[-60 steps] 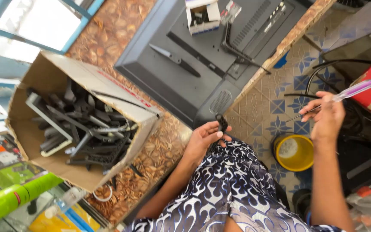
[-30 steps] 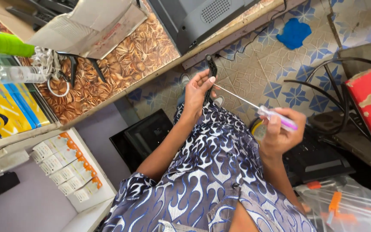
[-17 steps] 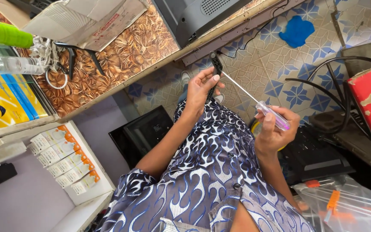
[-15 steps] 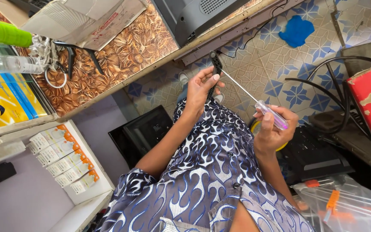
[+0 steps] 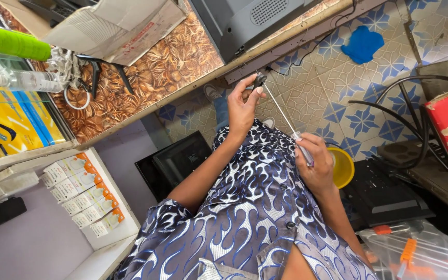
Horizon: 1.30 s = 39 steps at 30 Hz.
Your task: Attaching a stand or mounting hardware to the back of a television using a screwdriver and screws.
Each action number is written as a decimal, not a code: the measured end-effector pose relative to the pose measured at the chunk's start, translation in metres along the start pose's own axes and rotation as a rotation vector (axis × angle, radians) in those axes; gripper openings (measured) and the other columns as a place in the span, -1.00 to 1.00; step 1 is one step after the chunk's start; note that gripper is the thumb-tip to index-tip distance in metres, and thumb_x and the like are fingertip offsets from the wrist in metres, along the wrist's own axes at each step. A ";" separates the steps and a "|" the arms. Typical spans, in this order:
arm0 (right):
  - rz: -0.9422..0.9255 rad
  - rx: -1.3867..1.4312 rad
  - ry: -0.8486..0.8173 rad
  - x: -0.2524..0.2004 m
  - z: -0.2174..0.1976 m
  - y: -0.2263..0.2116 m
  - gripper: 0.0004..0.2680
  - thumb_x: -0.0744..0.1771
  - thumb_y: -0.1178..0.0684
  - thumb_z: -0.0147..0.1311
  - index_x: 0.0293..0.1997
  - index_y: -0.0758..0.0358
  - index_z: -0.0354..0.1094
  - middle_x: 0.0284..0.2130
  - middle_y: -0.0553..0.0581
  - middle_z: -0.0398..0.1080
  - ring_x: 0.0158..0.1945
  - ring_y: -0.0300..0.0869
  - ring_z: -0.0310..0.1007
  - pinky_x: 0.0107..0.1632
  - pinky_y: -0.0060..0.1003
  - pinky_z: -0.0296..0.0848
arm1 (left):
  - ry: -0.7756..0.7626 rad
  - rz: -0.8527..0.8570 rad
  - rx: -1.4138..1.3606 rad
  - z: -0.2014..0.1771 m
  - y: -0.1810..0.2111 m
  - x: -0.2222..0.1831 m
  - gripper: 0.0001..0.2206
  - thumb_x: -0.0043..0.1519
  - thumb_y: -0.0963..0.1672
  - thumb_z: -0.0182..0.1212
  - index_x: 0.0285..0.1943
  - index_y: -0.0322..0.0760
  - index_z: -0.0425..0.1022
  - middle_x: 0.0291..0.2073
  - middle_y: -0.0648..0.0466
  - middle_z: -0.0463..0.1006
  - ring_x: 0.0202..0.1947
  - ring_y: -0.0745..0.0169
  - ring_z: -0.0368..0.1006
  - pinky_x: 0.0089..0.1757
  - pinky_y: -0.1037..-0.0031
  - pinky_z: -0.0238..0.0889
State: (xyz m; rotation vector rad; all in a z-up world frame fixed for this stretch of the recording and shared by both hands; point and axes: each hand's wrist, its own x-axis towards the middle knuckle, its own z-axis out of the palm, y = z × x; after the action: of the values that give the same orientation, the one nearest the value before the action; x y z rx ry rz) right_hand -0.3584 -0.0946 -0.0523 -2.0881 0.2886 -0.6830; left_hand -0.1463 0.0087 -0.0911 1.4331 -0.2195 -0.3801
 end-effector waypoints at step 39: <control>0.566 0.125 -0.011 0.065 0.054 -0.016 -0.81 0.38 0.16 0.22 0.11 0.24 0.39 -0.43 0.06 0.46 -0.41 -0.35 0.25 -0.25 -0.41 0.24 | 0.098 0.177 0.304 -0.026 -0.005 0.051 -0.76 0.32 -0.22 0.27 0.14 -0.21 0.42 -0.09 0.00 0.58 0.00 -0.07 0.58 -0.02 0.20 0.52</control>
State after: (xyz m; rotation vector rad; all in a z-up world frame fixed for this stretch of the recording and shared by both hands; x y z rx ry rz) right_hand -0.2749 -0.0765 -0.0398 -1.7686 0.7727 -0.3354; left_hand -0.0906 0.0122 -0.1036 1.7113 -0.3326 -0.1333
